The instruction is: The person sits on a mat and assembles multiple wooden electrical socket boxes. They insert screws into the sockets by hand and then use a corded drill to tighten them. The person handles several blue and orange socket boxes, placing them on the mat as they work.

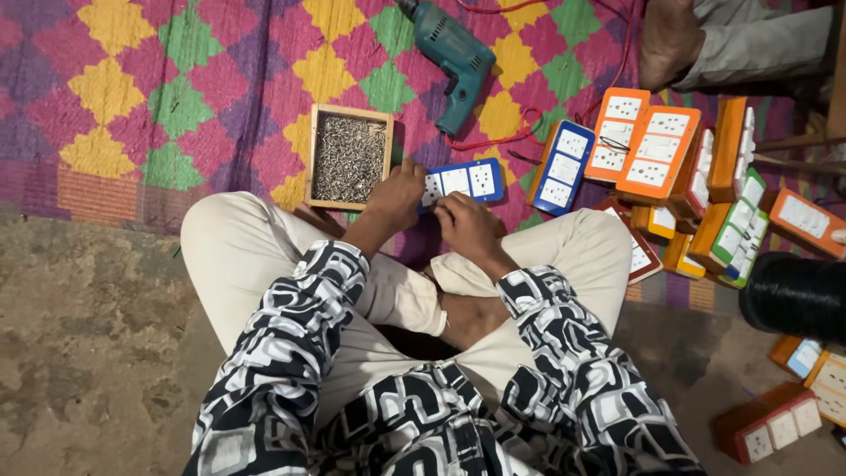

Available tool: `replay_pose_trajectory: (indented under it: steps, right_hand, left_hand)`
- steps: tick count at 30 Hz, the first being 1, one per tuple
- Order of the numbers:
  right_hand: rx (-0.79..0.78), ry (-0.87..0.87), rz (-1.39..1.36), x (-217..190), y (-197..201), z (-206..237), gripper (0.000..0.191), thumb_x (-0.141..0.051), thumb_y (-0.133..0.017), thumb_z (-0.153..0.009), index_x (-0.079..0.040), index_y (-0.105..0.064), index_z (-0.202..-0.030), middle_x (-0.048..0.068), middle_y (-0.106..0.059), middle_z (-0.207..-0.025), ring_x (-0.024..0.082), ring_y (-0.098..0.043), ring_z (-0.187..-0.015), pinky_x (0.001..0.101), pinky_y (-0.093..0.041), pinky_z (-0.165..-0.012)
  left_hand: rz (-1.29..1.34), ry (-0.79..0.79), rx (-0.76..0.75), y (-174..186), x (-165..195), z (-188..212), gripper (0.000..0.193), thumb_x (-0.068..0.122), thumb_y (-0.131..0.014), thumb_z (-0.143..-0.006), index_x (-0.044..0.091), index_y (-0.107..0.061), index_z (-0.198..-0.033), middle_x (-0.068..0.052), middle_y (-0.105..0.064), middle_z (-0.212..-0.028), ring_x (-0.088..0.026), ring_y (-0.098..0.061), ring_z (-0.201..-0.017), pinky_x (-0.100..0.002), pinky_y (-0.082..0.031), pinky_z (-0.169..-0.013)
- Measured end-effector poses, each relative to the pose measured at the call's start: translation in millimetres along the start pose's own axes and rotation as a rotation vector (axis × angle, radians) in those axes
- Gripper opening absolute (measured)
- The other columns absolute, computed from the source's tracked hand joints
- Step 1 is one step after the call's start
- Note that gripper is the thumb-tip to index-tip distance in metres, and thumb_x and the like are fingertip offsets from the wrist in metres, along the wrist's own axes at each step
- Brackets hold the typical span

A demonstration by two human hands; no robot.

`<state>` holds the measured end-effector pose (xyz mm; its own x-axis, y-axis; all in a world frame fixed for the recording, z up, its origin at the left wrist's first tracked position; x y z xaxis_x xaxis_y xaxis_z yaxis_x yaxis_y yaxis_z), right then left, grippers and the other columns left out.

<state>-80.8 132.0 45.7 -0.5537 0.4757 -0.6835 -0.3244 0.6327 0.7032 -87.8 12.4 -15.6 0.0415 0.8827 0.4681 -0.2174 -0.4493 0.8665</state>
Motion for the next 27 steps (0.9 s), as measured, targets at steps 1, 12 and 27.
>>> replay_pose_trajectory:
  steps: [1, 12, 27]
  right_hand:
    - [0.003, 0.012, 0.03, 0.2, -1.7, 1.2, 0.009, -0.009, -0.07, -0.092, -0.002, -0.069, -0.098, 0.015, -0.069, -0.092, 0.036, -0.067, -0.087, 0.044, -0.054, -0.073]
    - [0.068, -0.092, 0.102, 11.6, -23.3, 11.9, 0.009, -0.012, -0.071, -0.091, -0.004, -0.07, -0.094, 0.015, -0.071, -0.088, 0.036, -0.07, -0.08, 0.0453, -0.056, -0.069]
    - [0.001, -0.813, -0.533, 86.8, -71.5, 32.1, 0.022, -0.014, -0.076, -0.089, 0.0, -0.062, -0.08, 0.009, -0.069, -0.065, 0.015, -0.067, -0.05, 0.029, -0.054, -0.042]
  left_hand:
    - [0.014, 0.01, -0.013, 2.4, 0.5, 1.5, 0.068, -0.002, -0.08, -0.064, -0.007, -0.05, -0.125, -0.025, -0.051, -0.13, -0.041, -0.061, -0.115, -0.045, -0.058, -0.087]
    - [0.093, 0.021, -0.026, 16.4, -3.9, 10.8, 0.067, -0.004, -0.08, -0.058, -0.007, -0.051, -0.118, -0.027, -0.053, -0.124, -0.044, -0.063, -0.11, -0.047, -0.057, -0.089]
    - [0.073, 0.018, -0.044, 20.1, -3.5, 16.3, 0.07, 0.006, -0.084, -0.062, -0.008, -0.049, -0.121, -0.028, -0.052, -0.127, -0.044, -0.062, -0.111, -0.047, -0.056, -0.091]
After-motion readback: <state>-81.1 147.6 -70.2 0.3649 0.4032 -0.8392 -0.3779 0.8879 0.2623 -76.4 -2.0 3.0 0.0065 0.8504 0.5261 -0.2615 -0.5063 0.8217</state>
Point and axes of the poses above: each hand's wrist, its own z-axis away from the middle knuckle, its own y-axis out of the back of the hand, x = y × z, the point moved 9 cm from there along -z, towards the middle knuckle
